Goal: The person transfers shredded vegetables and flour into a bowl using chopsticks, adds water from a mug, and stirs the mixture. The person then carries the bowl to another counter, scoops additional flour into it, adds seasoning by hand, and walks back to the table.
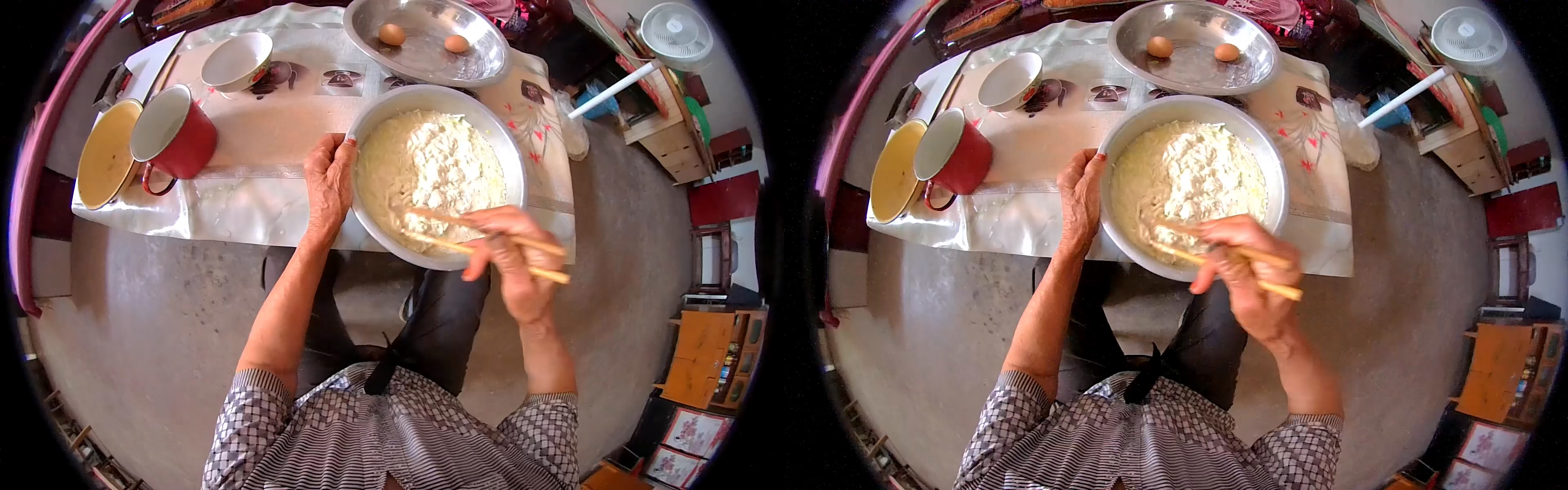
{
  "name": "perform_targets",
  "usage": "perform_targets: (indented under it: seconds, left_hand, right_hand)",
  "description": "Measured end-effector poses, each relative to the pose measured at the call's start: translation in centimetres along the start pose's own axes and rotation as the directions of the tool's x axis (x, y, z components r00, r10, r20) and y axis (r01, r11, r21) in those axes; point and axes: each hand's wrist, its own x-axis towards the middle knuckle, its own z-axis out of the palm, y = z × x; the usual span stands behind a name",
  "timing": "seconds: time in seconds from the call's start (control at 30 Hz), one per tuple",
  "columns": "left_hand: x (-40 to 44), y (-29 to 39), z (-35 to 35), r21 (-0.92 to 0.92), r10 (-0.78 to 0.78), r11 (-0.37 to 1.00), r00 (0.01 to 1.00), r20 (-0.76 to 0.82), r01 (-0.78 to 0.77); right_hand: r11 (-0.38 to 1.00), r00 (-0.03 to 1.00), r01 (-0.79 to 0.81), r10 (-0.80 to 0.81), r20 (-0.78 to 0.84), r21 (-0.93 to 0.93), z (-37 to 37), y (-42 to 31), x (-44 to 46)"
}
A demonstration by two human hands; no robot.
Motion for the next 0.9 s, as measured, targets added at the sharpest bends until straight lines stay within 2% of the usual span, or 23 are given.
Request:
perform_targets:
  seconds: [0.03, 0.1, 0.2, 0.3, 0.4, 0.5, 0.6, 0.7, 0.9]
  left_hand:
    - [0.1, -0.2, -0.2, 0.016, 0.004, 1.0, 1.0, 0.015, -0.004]
    - [0.2, -0.5, -0.2, 0.021, 0.004, 1.0, 1.0, 0.007, -0.004]
    - [0.2, -0.5, -0.1, 0.02, 0.013, 1.0, 1.0, 0.002, -0.013]
    - [0.1, -0.4, 0.1, -0.033, 0.001, 0.999, 1.0, -0.006, -0.001]
    - [0.1, -0.4, 0.2, -0.03, 0.004, 1.0, 1.0, -0.007, -0.004]
    - [0.1, -0.4, 0.0, 0.009, 0.03, 1.0, 1.0, 0.0, -0.03]
    - [0.3, -0.3, -0.2, 0.047, 0.021, 0.999, 1.0, 0.009, -0.021]
    - [0.0, 0.3, 0.0, 0.024, 0.015, 1.0, 1.0, -0.012, -0.015]
    - [0.1, -0.3, -0.1, 0.027, -0.042, 0.999, 0.999, 0.007, 0.042]
  right_hand:
    - [0.996, 0.999, 0.019, -0.016, 0.037, -0.091, 0.3, 1.0, -0.3]
    - [0.979, 0.997, -0.075, 0.074, -0.012, -0.19, -1.0, 1.9, -0.5]
    - [0.933, 0.981, -0.03, -0.042, -0.191, -0.358, -3.9, 2.0, -0.4]
    - [0.782, 0.95, 0.056, -0.233, -0.209, -0.62, -6.2, 1.5, 1.2]
    - [0.903, 0.889, 0.023, -0.215, -0.405, -0.429, -5.9, 2.9, 3.5]
    - [0.969, 0.879, -0.036, -0.085, -0.468, -0.244, -3.0, 4.8, 4.6]
    - [0.96, 0.978, 0.032, -0.088, -0.191, -0.279, -1.2, 5.5, 3.7]
    - [0.984, 0.996, -0.011, -0.005, -0.087, -0.179, -1.6, 3.0, 3.0]
    - [0.985, 0.996, 0.075, -0.082, -0.045, -0.153, -0.8, 0.8, 4.1]
